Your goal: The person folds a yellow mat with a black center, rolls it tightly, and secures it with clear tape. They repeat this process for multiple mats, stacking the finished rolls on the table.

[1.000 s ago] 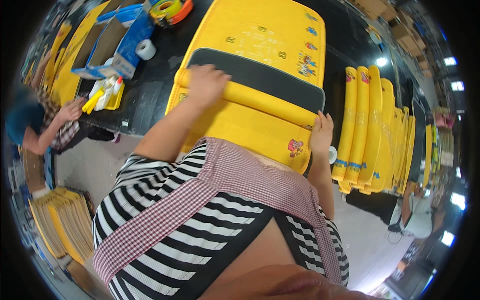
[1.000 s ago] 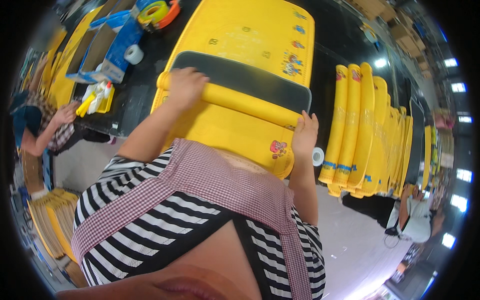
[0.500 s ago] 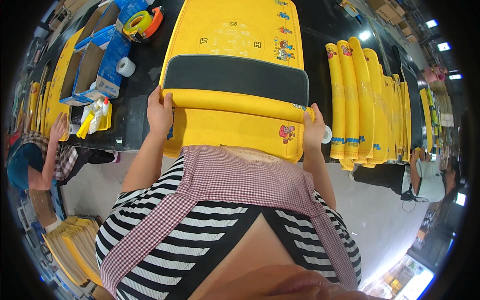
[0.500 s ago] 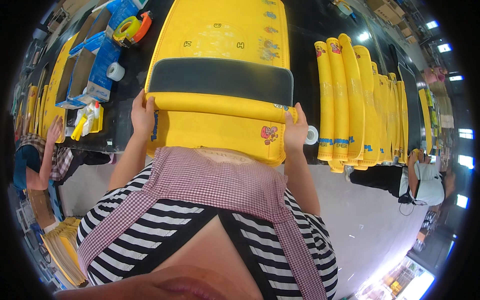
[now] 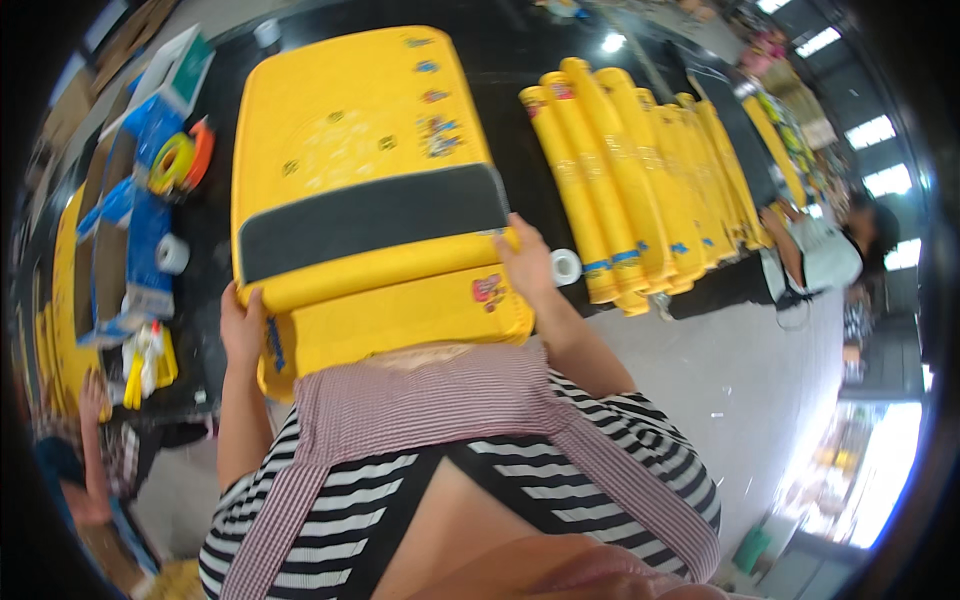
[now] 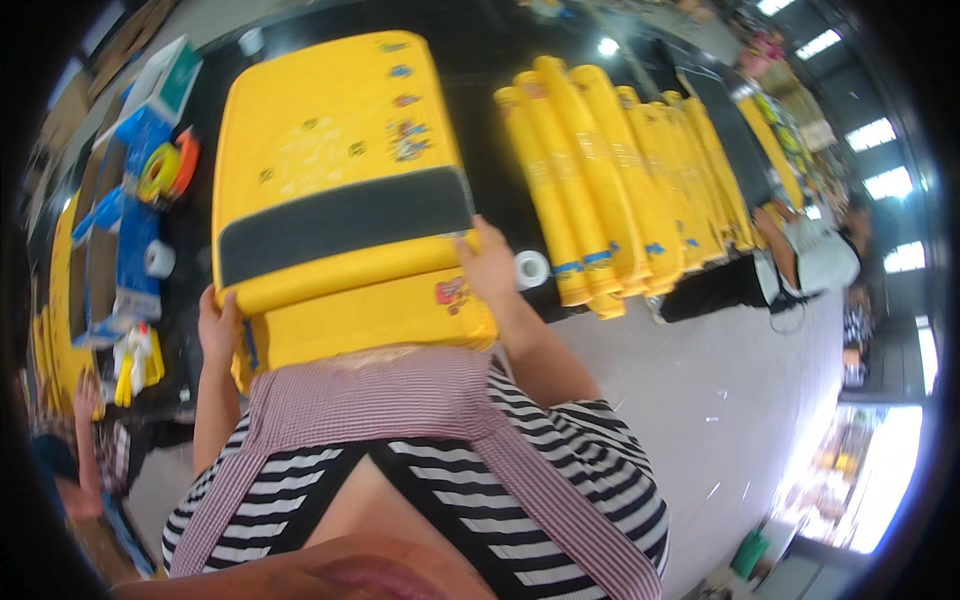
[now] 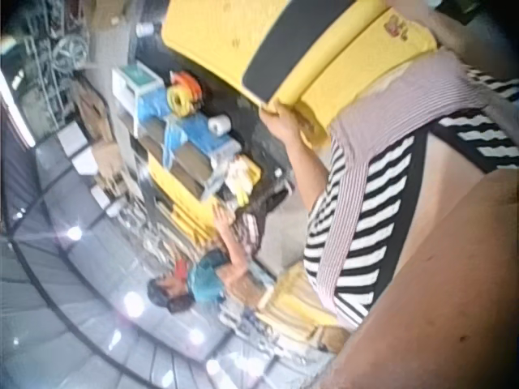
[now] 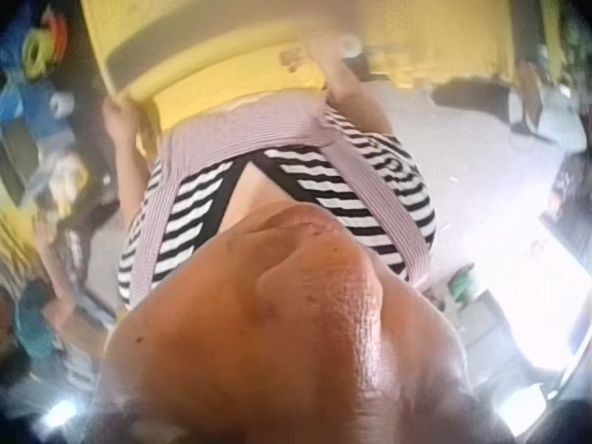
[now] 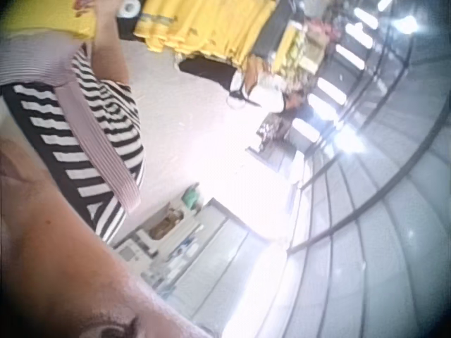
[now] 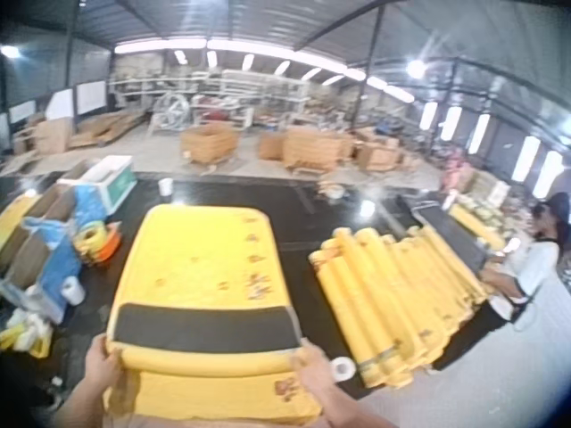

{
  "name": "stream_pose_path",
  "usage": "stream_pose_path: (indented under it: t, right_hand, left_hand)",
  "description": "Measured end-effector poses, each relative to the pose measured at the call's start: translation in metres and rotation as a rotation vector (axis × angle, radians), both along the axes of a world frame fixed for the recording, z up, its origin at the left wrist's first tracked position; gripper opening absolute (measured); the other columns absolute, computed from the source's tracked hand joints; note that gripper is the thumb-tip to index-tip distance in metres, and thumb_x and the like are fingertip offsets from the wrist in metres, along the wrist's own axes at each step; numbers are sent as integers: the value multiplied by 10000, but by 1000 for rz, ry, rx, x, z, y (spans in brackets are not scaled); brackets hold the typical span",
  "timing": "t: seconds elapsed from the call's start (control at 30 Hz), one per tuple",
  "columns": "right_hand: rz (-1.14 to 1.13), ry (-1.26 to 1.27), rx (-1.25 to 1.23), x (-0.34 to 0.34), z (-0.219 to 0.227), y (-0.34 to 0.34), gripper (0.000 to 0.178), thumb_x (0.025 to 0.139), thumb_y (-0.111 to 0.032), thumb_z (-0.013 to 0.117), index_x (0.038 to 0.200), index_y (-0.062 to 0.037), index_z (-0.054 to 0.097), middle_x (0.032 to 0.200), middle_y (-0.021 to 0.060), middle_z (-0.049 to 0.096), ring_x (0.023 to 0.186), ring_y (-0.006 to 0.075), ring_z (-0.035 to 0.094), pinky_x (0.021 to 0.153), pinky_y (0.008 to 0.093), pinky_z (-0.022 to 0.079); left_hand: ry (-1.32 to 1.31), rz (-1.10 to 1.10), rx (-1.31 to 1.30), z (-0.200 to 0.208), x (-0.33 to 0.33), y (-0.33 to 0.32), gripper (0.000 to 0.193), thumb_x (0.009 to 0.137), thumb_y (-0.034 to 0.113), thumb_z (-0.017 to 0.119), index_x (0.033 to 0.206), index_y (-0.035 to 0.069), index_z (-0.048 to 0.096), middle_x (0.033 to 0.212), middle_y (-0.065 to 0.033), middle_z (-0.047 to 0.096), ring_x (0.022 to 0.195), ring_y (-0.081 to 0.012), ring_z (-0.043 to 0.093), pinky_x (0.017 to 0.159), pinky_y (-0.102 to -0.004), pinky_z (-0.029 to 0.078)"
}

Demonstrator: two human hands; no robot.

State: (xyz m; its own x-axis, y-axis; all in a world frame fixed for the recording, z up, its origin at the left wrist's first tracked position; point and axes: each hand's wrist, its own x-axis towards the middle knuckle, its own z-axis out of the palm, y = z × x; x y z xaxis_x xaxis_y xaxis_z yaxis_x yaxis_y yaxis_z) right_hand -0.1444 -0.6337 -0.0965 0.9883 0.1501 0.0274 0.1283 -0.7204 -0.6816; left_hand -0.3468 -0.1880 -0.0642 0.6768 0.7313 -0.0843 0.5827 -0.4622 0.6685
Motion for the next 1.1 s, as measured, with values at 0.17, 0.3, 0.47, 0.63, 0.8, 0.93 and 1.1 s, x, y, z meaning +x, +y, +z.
stream_pose_path:
  t: [0.17,0.3,0.47,0.63,0.8,0.93,1.1]
  right_hand:
    - [-1,-32,-135,4,16,12,648,1013,-456,595,1475,-6,525,1401,260,593,1274,398,594,1076,437,484]
    - [32,-52,-263,12,23,19,591,1037,-464,546,1435,-28,581,1344,249,624,1192,388,647,1019,436,523]
    - [43,-18,-410,24,35,32,504,1050,-465,510,1293,-57,679,1203,218,691,1074,359,701,921,451,569]
    - [61,58,-516,48,47,43,499,1063,-478,454,1236,-65,674,1072,199,729,1033,340,716,903,460,574]
    - [37,75,-604,75,48,67,507,1047,-499,461,1221,-66,660,1124,196,714,1042,342,706,902,467,573]
    - [-34,-138,-575,89,39,68,438,1014,-398,562,1283,-64,652,1262,155,631,1132,356,643,947,454,542]
    - [83,-428,29,66,56,40,309,939,-186,692,1207,-35,717,1179,171,716,1127,324,670,984,416,528]
  left_hand:
    - [88,26,129,11,13,-18,575,1073,370,555,1507,2,473,1431,-219,566,1289,-366,597,1092,-411,470]
    - [78,30,117,8,19,-11,581,1074,389,555,1500,1,488,1405,-211,576,1266,-372,606,1084,-415,478]
    - [107,24,131,10,33,-2,511,1059,377,582,1428,24,580,1381,-204,589,1234,-370,614,1053,-430,493]
    - [-47,-329,651,-7,68,1,450,984,315,645,1378,97,635,1412,-173,592,1261,-352,597,1101,-493,428]
    - [-90,-781,715,27,82,-126,718,814,309,824,1464,172,551,1461,-117,547,1384,-315,477,1144,-552,307]
    - [-37,-855,666,23,126,-114,847,736,395,878,1474,168,531,1386,-115,553,1330,-326,489,1138,-556,307]
    - [155,-840,541,40,152,-98,787,711,392,897,1389,132,594,1295,-144,573,1289,-347,511,1108,-478,375]
